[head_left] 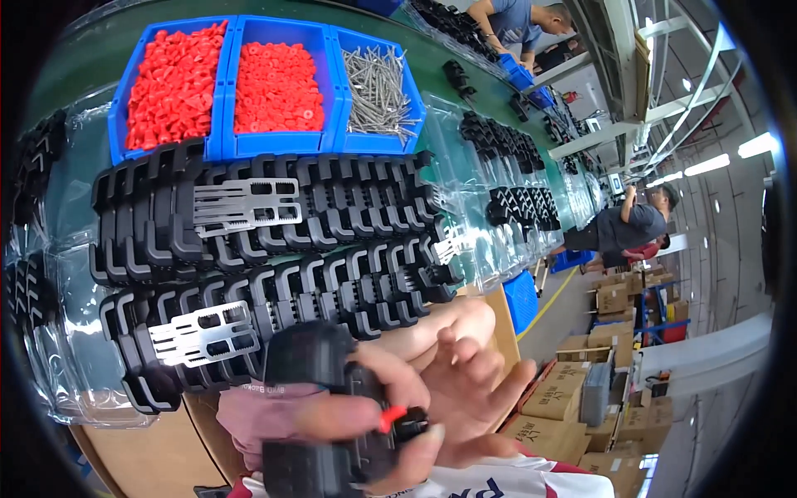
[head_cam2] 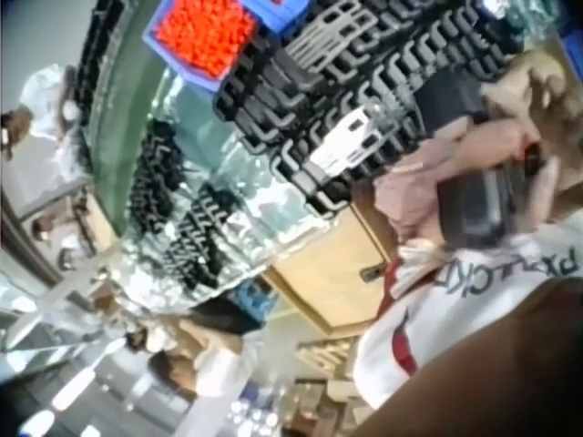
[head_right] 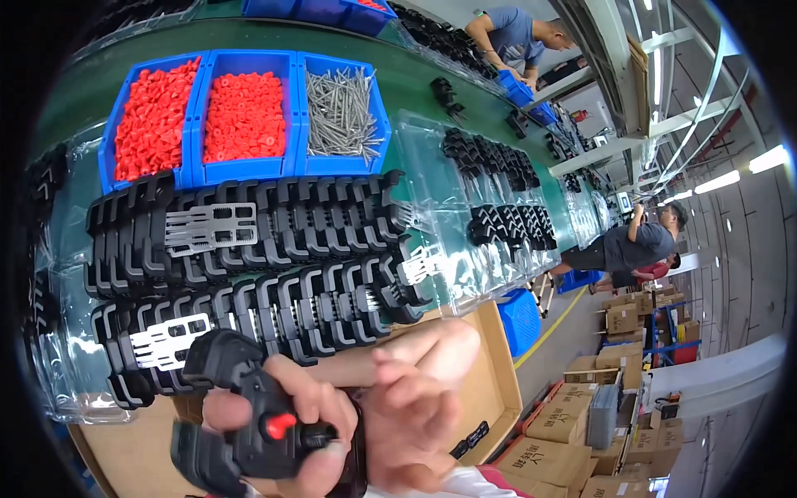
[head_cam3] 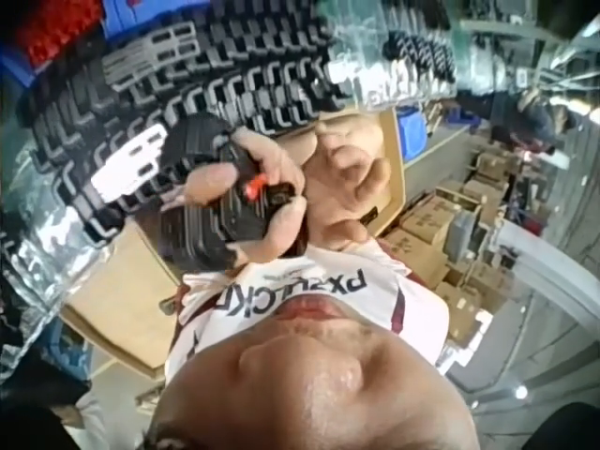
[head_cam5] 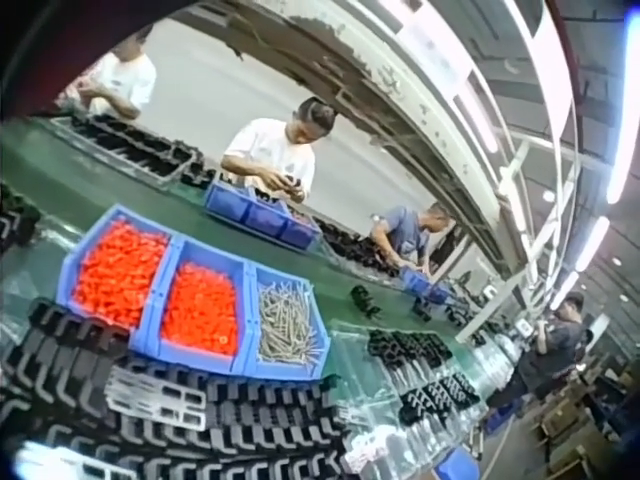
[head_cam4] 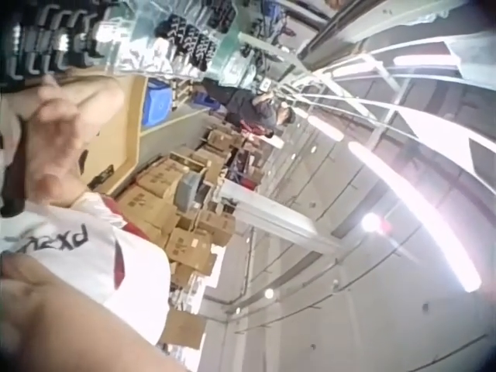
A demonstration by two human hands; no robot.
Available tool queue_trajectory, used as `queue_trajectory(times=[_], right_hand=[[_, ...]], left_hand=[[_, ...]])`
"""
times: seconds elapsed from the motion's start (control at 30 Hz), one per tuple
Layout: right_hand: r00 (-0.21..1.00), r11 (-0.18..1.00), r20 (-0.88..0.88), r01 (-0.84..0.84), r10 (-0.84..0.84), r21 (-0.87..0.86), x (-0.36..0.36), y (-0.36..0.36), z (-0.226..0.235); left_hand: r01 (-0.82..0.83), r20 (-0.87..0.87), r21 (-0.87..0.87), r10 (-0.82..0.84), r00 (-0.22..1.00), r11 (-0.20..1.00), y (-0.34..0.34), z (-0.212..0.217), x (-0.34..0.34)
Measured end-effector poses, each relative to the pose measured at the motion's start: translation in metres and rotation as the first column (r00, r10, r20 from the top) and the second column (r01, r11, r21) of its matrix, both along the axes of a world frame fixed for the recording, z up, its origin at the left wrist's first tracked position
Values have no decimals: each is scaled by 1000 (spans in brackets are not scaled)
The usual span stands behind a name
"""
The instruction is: Assemble small plastic and metal components to form a bracket assembly on a production line.
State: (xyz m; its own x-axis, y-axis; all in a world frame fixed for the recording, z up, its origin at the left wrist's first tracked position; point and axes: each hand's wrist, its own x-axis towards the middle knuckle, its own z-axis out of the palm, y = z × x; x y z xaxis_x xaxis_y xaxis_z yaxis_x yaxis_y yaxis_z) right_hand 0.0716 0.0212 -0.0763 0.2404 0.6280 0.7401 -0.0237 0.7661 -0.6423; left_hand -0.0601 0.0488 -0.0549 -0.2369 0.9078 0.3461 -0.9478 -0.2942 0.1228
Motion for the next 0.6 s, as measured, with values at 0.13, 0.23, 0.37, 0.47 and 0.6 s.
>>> queue_trajectory(times=[0.13, 0.23, 0.37, 0.47, 0.6], right_hand=[[950, 976, -246, -210, 191, -54, -86, 17, 26], [866, 909, 283, -373, 413, -187, -80, -12, 54], [983, 590, 132, 32, 126, -806, -121, -85, 125], [891, 522, -59, -315, 450, -793, -105, -81, 122], [736, 620, -4, -573, 677, -536, -81, -84, 106]], left_hand=[[-124, -67, 52, 128, 990, 991, -21, 28, -44], [-228, -186, 115, 247, 951, 967, -29, 62, -50], [-205, -431, -69, 156, 888, 976, -68, 90, -70], [-367, -398, -120, 294, 869, 922, -84, 77, -58], [-347, -404, -118, 275, 872, 930, -99, 86, -52]])
